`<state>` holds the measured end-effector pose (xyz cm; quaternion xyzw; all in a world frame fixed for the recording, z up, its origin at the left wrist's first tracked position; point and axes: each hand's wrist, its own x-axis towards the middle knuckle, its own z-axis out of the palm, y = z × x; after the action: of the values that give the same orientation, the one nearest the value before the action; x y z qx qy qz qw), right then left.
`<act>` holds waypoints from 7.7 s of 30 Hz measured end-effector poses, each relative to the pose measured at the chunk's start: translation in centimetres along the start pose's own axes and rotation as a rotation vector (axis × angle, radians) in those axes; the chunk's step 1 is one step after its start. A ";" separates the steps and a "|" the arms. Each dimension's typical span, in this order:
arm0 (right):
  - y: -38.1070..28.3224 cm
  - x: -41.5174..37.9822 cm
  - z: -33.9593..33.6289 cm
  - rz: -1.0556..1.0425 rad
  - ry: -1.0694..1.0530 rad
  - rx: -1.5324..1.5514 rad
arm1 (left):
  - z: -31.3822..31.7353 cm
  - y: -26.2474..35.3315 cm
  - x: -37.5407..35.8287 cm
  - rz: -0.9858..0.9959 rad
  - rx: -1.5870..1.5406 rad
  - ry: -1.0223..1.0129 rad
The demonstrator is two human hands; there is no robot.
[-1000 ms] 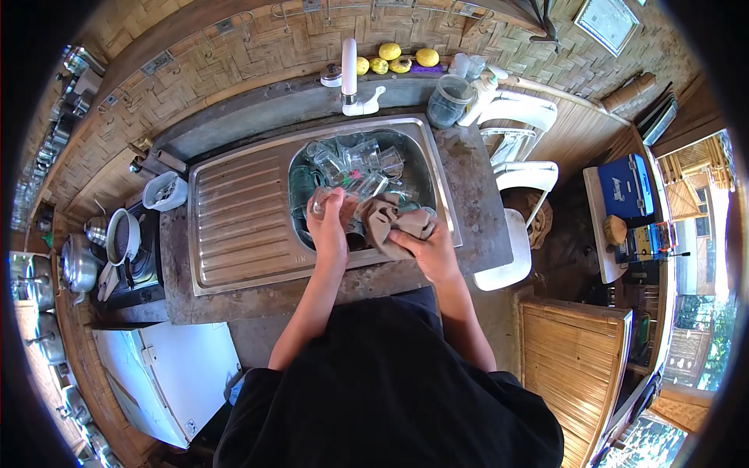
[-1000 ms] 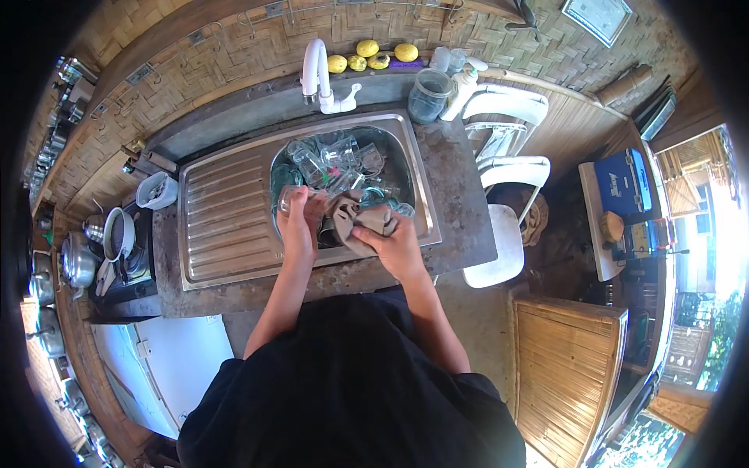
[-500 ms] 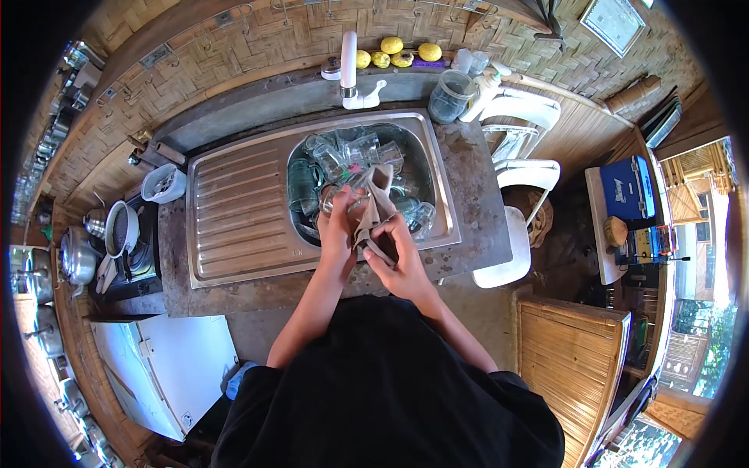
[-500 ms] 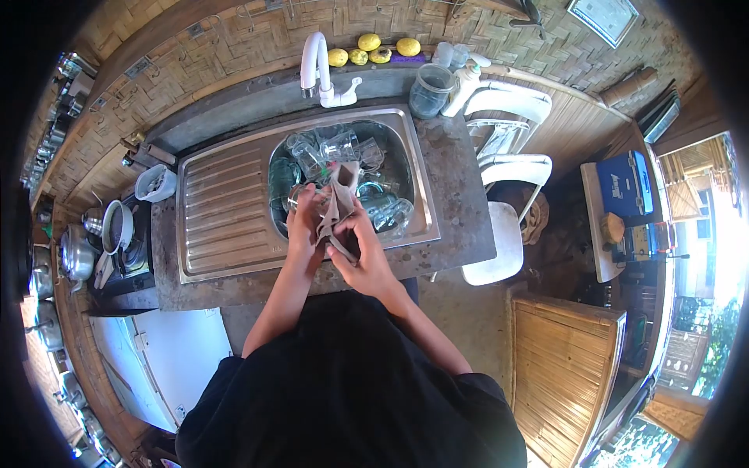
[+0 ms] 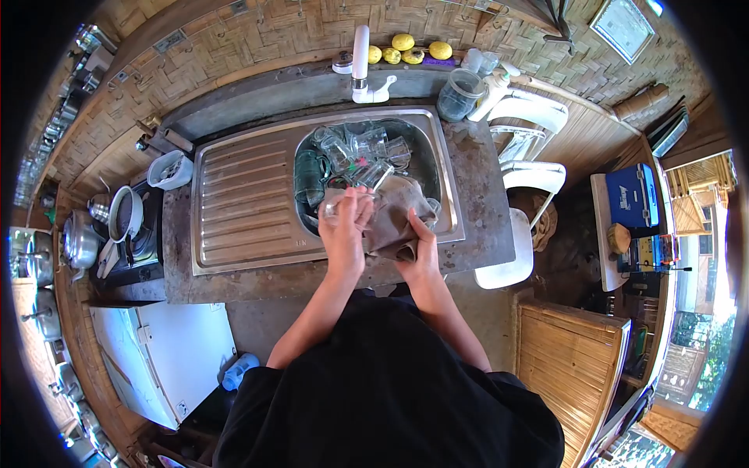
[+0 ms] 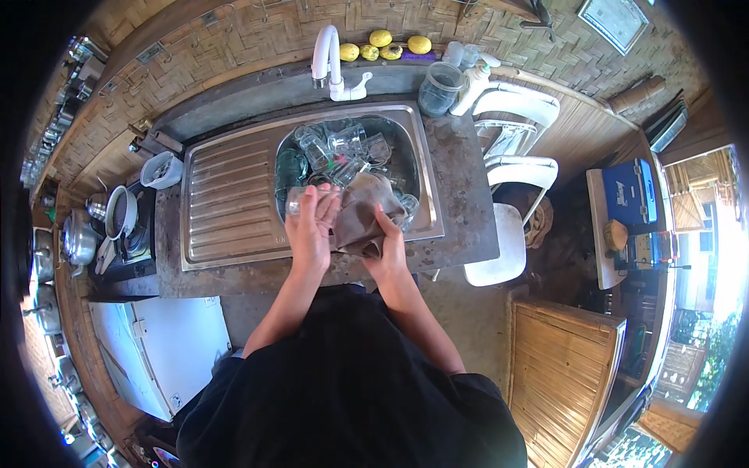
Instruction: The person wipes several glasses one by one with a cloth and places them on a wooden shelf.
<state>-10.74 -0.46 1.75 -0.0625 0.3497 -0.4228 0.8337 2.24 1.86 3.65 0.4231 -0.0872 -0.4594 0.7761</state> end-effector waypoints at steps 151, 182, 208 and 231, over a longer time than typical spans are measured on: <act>-1.0 -2.7 1.1 1.082 -0.787 0.198 | -3.1 3.9 -2.8 0.017 -0.244 -0.619; -4.2 -1.3 4.7 -0.853 -0.863 -1.421 | -4.8 1.4 0.2 -0.116 -0.717 0.187; -8.9 -2.9 5.2 0.215 -0.794 -1.331 | -5.2 6.8 -3.9 -0.367 0.735 -0.442; -0.8 -1.8 4.2 -0.997 -0.729 -1.510 | -1.9 -0.9 -3.7 -0.143 -0.048 0.025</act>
<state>-9.37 -0.46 6.13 -0.8481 0.1828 -0.3466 0.3568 0.63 5.65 2.76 0.4154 -0.0364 -0.5102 0.7522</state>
